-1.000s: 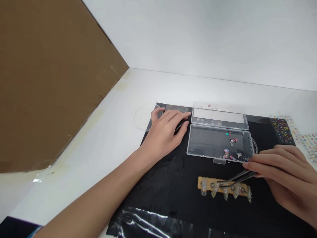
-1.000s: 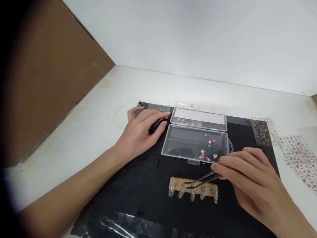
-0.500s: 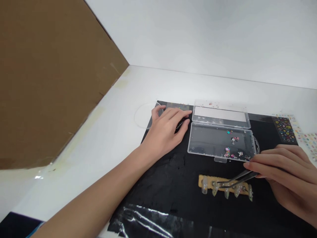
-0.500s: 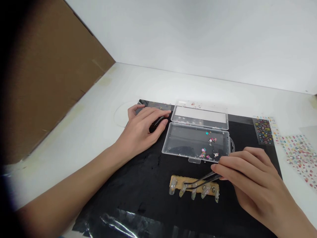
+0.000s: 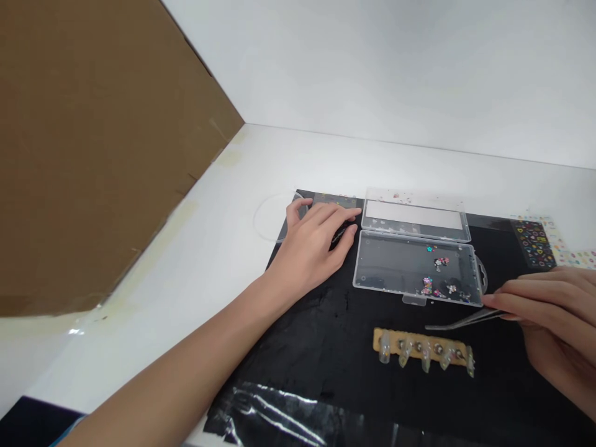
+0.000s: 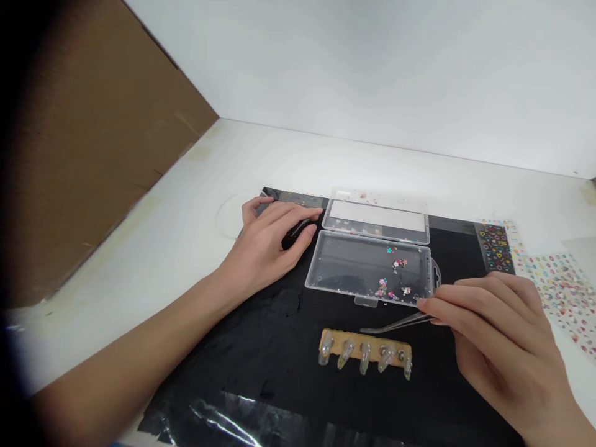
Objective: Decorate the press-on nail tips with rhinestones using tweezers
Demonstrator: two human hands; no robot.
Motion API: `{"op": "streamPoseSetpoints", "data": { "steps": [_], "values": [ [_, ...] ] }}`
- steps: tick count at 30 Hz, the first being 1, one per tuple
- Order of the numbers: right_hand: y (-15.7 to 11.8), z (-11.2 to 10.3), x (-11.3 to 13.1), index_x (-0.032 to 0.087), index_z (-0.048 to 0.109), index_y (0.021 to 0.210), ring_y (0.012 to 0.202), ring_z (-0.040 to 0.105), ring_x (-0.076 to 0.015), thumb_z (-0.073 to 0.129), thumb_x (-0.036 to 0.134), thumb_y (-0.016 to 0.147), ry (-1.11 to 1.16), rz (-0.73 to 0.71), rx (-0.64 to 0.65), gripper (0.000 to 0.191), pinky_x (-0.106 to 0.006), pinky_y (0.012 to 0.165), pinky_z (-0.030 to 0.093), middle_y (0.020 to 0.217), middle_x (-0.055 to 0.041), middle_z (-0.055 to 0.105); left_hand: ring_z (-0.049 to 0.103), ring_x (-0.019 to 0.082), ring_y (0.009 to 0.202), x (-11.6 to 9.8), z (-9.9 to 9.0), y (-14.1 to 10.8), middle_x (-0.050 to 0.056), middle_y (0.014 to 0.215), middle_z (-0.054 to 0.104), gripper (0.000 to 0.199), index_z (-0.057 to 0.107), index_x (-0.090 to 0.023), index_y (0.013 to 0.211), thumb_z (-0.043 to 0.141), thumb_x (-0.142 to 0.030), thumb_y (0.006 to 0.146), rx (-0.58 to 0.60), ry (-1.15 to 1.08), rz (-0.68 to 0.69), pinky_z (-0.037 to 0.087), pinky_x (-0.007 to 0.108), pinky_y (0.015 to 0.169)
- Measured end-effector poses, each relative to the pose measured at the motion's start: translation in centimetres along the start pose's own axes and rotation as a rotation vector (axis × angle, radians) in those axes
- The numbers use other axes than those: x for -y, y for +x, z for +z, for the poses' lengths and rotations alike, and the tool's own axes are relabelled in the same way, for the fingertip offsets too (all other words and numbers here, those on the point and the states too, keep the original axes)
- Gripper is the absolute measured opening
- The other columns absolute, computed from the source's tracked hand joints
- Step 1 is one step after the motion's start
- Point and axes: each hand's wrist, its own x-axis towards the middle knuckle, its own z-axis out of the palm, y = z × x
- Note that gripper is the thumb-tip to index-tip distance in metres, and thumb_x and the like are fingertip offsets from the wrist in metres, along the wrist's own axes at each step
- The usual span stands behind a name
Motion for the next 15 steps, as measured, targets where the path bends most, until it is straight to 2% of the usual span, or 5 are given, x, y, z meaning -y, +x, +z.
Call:
{"op": "streamPoseSetpoints", "data": {
  "steps": [5,8,15],
  "values": [
    [0.4,0.5,0.1,0.029,0.071,0.119,0.085,0.073,-0.0226,0.059,0.0,0.095,0.008,-0.099,-0.008,0.039,-0.043,0.084,0.045,0.1,-0.0006,0.079,0.073,0.025,0.116,0.0,0.0,0.0,0.002,0.12,0.081,0.028,0.068,-0.029,0.13,0.049,-0.026,0.11,-0.004,0.003,0.001,0.031,0.055,0.123],
    [0.4,1.0,0.2,0.026,0.072,0.118,0.089,0.073,-0.0212,0.058,-0.004,0.094,0.055,-0.099,-0.03,0.041,-0.043,0.087,0.046,0.104,-0.0016,0.079,0.074,0.024,0.116,0.0,0.1,0.0,0.002,0.12,0.081,0.026,0.068,-0.029,0.129,0.049,-0.026,0.111,-0.007,0.007,0.008,0.032,0.055,0.122],
    [-0.3,1.6,0.2,0.026,0.072,0.124,0.1,0.073,-0.0202,0.054,-0.002,0.095,0.059,-0.142,-0.016,0.044,-0.042,0.095,0.047,0.111,-0.001,0.082,0.073,0.025,0.114,0.3,0.2,0.0,0.002,0.12,0.08,0.024,0.068,-0.029,0.127,0.051,-0.026,0.11,-0.015,0.006,0.004,0.031,0.055,0.122]
  ]
}}
